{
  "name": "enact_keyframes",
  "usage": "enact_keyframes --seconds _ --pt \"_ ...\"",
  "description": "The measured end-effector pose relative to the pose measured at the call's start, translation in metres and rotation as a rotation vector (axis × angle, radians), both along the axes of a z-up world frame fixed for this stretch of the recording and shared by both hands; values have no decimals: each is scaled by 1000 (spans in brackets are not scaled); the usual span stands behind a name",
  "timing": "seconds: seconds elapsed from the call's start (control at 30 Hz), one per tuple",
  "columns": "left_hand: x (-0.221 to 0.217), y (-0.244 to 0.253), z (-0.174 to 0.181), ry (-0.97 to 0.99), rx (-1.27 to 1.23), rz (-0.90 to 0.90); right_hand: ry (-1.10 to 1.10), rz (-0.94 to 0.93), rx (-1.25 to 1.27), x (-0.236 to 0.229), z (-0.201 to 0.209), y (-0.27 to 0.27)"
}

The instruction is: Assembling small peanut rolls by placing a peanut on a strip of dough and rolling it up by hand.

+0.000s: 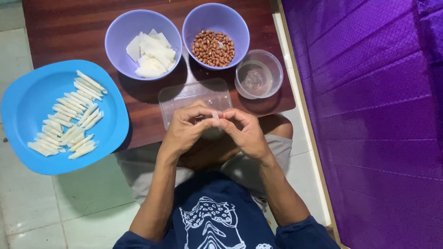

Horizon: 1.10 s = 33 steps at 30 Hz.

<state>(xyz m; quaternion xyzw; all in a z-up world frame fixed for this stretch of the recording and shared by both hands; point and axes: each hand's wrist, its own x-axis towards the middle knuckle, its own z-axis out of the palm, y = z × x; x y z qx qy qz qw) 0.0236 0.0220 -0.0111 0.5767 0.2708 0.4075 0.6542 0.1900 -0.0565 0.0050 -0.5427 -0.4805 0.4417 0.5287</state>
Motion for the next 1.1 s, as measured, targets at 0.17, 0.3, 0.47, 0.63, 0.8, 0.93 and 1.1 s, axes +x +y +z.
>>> enact_keyframes --seconds 0.17,0.3,0.47,0.63,0.8,0.93,1.1 --pt "7 0 -8 -3 8 29 -104 -14 -58 3 -1 -2" --pt "10 2 -9 -35 -62 76 -146 -44 -16 2 0 1" --pt "13 2 -3 34 -12 74 -200 -49 18 -1 5 5" --pt "23 2 -17 -31 -57 167 -232 -81 37 5 -8 2" --pt "38 -6 -8 43 -77 123 -239 -181 15 5 -12 1" --pt "56 -12 -21 73 -32 131 -228 -292 -5 13 -24 -7" --pt "95 -30 -31 147 101 243 -34 -459 90 19 -32 -22"
